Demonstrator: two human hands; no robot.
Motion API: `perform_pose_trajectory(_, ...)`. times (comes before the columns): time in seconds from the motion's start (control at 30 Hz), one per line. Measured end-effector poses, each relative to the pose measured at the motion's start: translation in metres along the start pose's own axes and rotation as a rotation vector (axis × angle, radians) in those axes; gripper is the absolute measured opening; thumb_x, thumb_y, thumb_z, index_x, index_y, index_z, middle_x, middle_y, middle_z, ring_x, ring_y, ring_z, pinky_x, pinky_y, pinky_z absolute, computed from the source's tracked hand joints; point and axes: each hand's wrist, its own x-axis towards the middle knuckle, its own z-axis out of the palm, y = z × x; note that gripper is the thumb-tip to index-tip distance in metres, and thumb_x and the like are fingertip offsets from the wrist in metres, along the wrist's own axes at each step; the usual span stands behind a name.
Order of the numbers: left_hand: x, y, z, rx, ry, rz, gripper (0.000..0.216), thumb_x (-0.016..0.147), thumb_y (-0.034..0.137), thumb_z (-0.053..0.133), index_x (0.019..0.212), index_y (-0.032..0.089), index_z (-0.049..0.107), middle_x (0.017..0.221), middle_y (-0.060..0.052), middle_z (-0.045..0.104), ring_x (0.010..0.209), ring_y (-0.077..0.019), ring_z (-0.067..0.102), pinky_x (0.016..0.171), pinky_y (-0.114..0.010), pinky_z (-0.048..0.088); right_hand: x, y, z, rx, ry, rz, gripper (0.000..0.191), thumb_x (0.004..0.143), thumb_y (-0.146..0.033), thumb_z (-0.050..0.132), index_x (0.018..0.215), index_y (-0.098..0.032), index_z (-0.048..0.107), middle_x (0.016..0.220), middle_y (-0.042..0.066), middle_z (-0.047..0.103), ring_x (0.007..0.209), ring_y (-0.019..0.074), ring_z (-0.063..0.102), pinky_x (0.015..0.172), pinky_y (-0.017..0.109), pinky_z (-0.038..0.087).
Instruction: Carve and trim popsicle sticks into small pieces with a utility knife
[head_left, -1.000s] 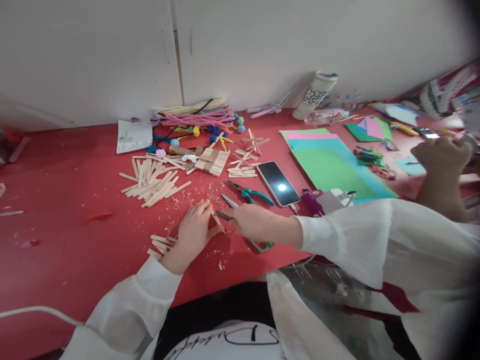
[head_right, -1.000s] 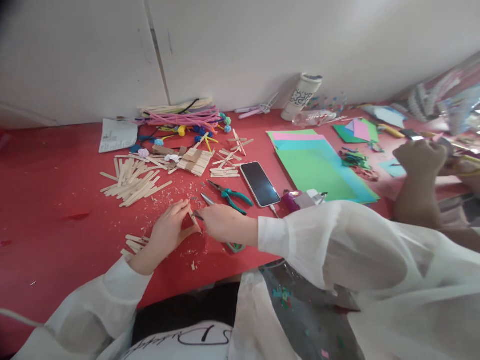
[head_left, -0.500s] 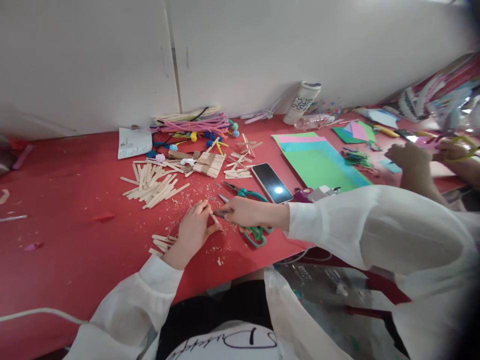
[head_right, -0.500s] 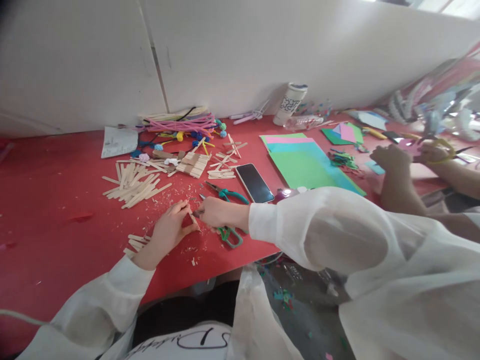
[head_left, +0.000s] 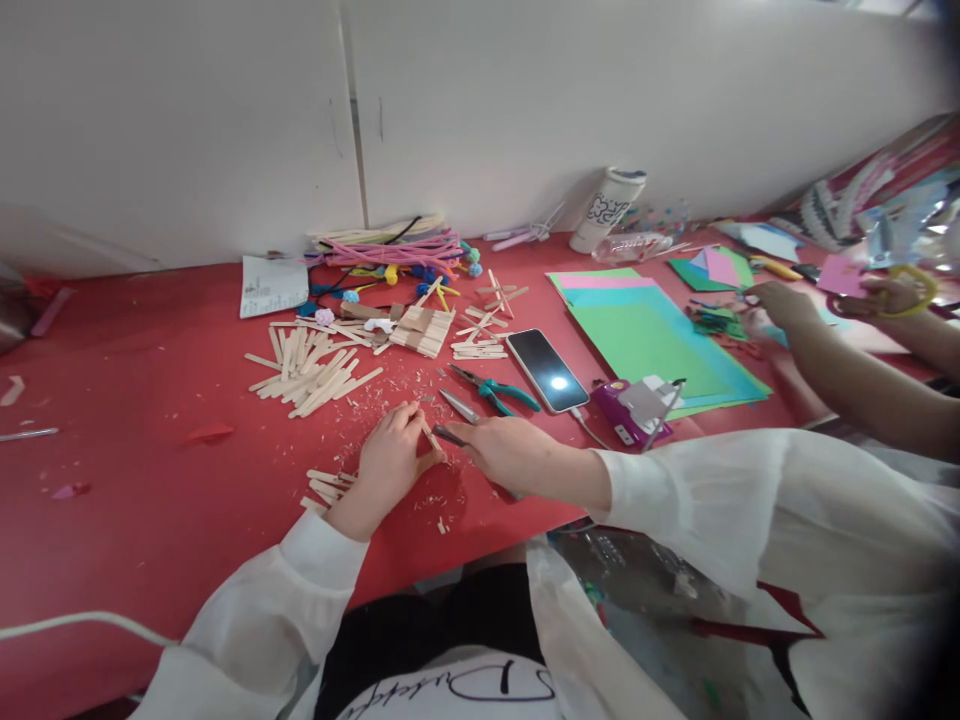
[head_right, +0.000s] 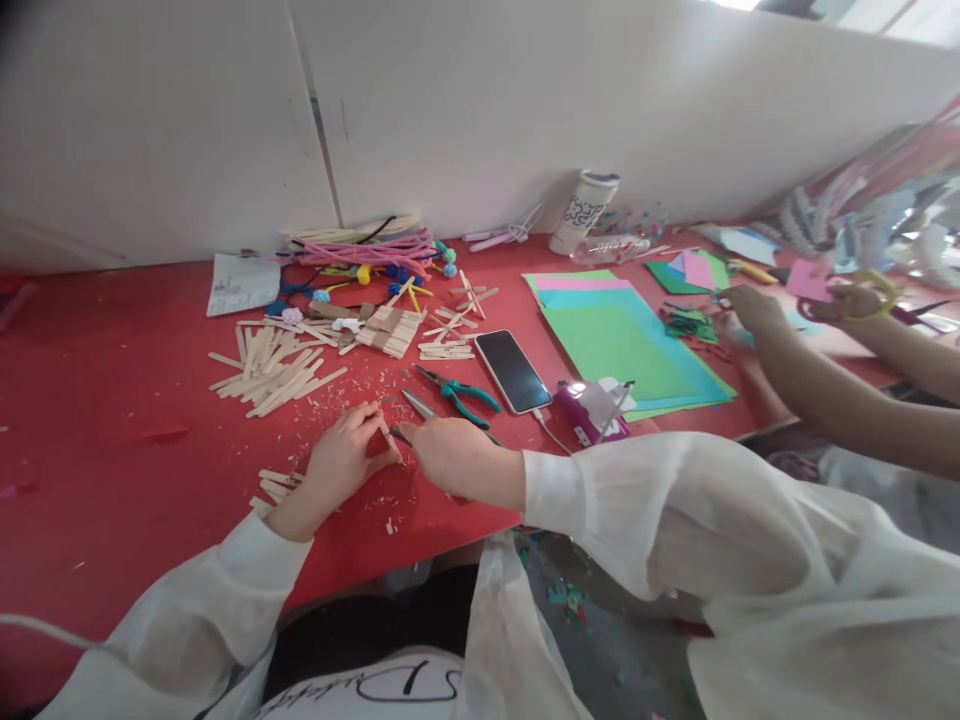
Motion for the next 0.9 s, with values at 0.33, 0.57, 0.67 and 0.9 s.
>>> perform_pose_trajectory(0.33,0.0,-0.001,0.0,-0.004,-0.011,0.002,0.042,0.076,0.035,0.068,0.111,0.014,0.056,0.124,-0.016,0.056,0.118,-0.0298,0.05,0.095,-0.039,0.045,0.005,0.002,0.003,0.141,0.033,0.0,0.046,0.084,-0.006,0.041,0.129,-0.011,0.05,0.092,0.016,0.068,0.083,0.0252,0.065,0.058,0.028,0.04)
perform_pose_trajectory(0.57,0.001,0.0,0.001,0.017,-0.028,-0.014,0.045,0.075,0.036,0.069,0.112,0.012,0.057,0.124,-0.016,0.056,0.118,-0.0298,0.05,0.095,-0.039,0.045,0.006,0.013,0.001,0.579,-0.086,0.037,0.037,0.092,-0.019,0.034,0.122,-0.017,0.056,0.053,-0.004,0.053,0.043,0.0097,0.053,0.042,0.019,0.04)
perform_pose_trajectory(0.67,0.001,0.0,0.001,0.025,-0.035,-0.016,0.048,0.074,0.038,0.07,0.112,0.011,0.057,0.124,-0.017,0.055,0.117,-0.0305,0.051,0.094,-0.039,0.045,0.003,0.017,0.005,0.976,-0.151,0.153,0.035,0.091,-0.017,0.036,0.119,-0.014,0.057,0.047,-0.007,0.045,0.034,0.0067,0.042,0.036,0.018,0.038)
perform_pose_trajectory(0.9,0.002,0.002,-0.002,0.032,-0.042,-0.011,0.046,0.074,0.035,0.071,0.112,0.014,0.058,0.123,-0.016,0.056,0.118,-0.03,0.05,0.096,-0.041,0.044,0.0,0.021,0.035,1.51,-0.119,0.277,0.04,0.089,-0.018,0.042,0.128,-0.015,0.049,0.068,-0.002,0.057,0.04,0.0036,0.044,0.034,0.014,0.034)
